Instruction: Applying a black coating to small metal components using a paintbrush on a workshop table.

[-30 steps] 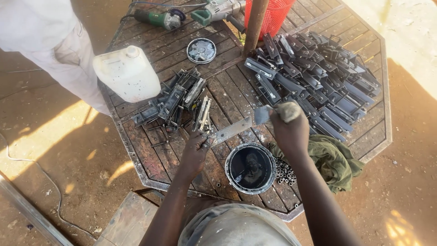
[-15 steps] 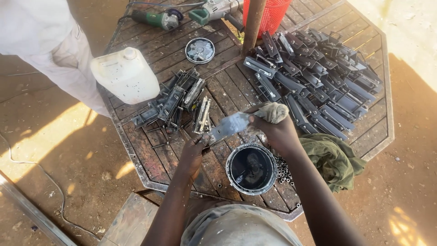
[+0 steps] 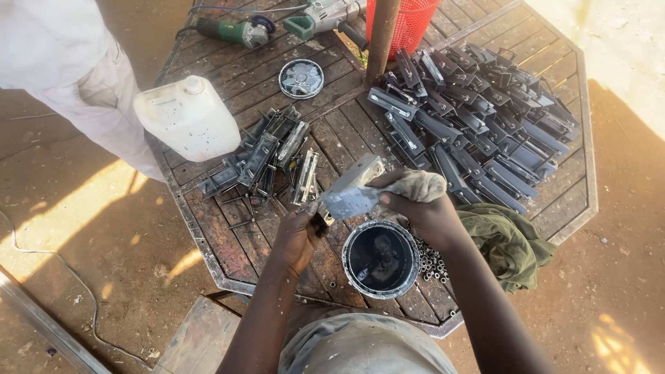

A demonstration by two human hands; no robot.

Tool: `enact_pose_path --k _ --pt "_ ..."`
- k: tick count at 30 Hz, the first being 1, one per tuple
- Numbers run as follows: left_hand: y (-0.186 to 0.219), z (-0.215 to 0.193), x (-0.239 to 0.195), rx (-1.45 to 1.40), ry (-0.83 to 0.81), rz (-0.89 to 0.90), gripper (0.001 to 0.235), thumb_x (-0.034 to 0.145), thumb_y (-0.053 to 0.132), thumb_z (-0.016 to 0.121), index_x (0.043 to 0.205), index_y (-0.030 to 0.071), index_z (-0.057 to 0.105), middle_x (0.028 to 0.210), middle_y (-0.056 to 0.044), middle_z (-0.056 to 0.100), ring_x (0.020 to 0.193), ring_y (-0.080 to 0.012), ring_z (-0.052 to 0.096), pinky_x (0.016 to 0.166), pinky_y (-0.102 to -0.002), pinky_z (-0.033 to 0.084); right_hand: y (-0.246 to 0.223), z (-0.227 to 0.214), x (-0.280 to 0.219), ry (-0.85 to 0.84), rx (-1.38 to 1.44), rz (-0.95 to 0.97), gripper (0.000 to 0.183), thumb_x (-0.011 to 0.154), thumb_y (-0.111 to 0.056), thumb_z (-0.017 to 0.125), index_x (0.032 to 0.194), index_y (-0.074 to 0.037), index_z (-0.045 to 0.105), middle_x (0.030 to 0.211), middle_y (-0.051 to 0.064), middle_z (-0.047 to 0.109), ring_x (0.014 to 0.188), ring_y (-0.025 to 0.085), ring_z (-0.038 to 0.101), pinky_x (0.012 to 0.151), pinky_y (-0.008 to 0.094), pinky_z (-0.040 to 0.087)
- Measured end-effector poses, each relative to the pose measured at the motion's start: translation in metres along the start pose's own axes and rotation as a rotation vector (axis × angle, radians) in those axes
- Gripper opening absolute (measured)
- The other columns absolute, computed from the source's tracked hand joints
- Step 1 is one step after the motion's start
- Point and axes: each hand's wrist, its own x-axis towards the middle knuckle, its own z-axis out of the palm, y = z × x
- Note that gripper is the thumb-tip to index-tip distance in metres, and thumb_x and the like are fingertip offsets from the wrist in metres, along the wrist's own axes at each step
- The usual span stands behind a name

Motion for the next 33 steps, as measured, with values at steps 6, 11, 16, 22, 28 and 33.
enact_pose_path --k 6,11,16,22,28,33 --pt "0.022 0.023 -0.019 -0.151 -0.015 -0.112 0.016 0.094 0.01 0.072 0.081 0.002 0.066 0.069 -0.012 0.065 0.06 -0.0244 0.07 0.064 -0.036 0.064 0.015 -0.039 0.014 0.055 -0.174 -0.034 0.023 0.094 -0.01 0.07 0.109 0.006 0.069 0.094 0.022 0.068 0.083 0.032 0.067 0.087 0.045 0.052" --pt "0.023 0.028 -0.018 -0.165 -0.041 -0.132 0.016 0.093 0.009 0.069 0.08 0.001 0.068 0.071 -0.015 0.069 0.068 -0.0299 0.075 0.068 -0.037 0.064 0.02 -0.039 0.01 0.259 -0.519 -0.393 0.018 0.096 -0.009 0.07 0.113 -0.005 0.072 0.113 0.018 0.069 0.109 0.032 0.066 0.096 0.047 0.047" --pt "0.032 0.047 -0.023 -0.282 -0.093 -0.173 0.018 0.093 0.008 0.068 0.076 0.002 0.067 0.07 -0.014 0.068 0.07 -0.0302 0.075 0.069 -0.037 0.065 0.036 -0.015 -0.009 0.225 -0.782 -0.661 0.016 0.094 -0.014 0.071 0.108 -0.006 0.075 0.118 0.019 0.069 0.109 0.042 0.067 0.088 0.052 0.052" --pt "0.045 0.045 -0.022 -0.18 -0.018 -0.17 0.016 0.095 0.014 0.068 0.082 0.003 0.068 0.074 -0.012 0.071 0.073 -0.0278 0.077 0.069 -0.033 0.064 0.003 0.001 -0.019 -0.02 -0.343 -0.355 0.02 0.088 -0.007 0.07 0.107 -0.008 0.076 0.111 0.016 0.074 0.095 0.031 0.072 0.084 0.047 0.055" --pt "0.036 0.036 -0.018 -0.032 -0.026 -0.179 0.018 0.097 0.022 0.067 0.087 0.007 0.066 0.07 -0.003 0.064 0.071 -0.0211 0.072 0.067 -0.029 0.058 0.022 -0.037 0.019 0.123 -0.316 -0.166 0.02 0.095 -0.005 0.065 0.113 0.0 0.071 0.103 0.02 0.072 0.071 0.026 0.065 0.067 0.037 0.052" --pt "0.024 0.029 -0.01 -0.068 -0.02 -0.188 0.016 0.092 0.022 0.071 0.084 0.009 0.066 0.073 -0.003 0.062 0.073 -0.0225 0.068 0.07 -0.031 0.053 0.019 -0.037 0.032 0.259 -0.472 -0.513 0.018 0.098 0.003 0.064 0.115 -0.002 0.069 0.118 0.019 0.066 0.114 0.035 0.062 0.102 0.05 0.044"
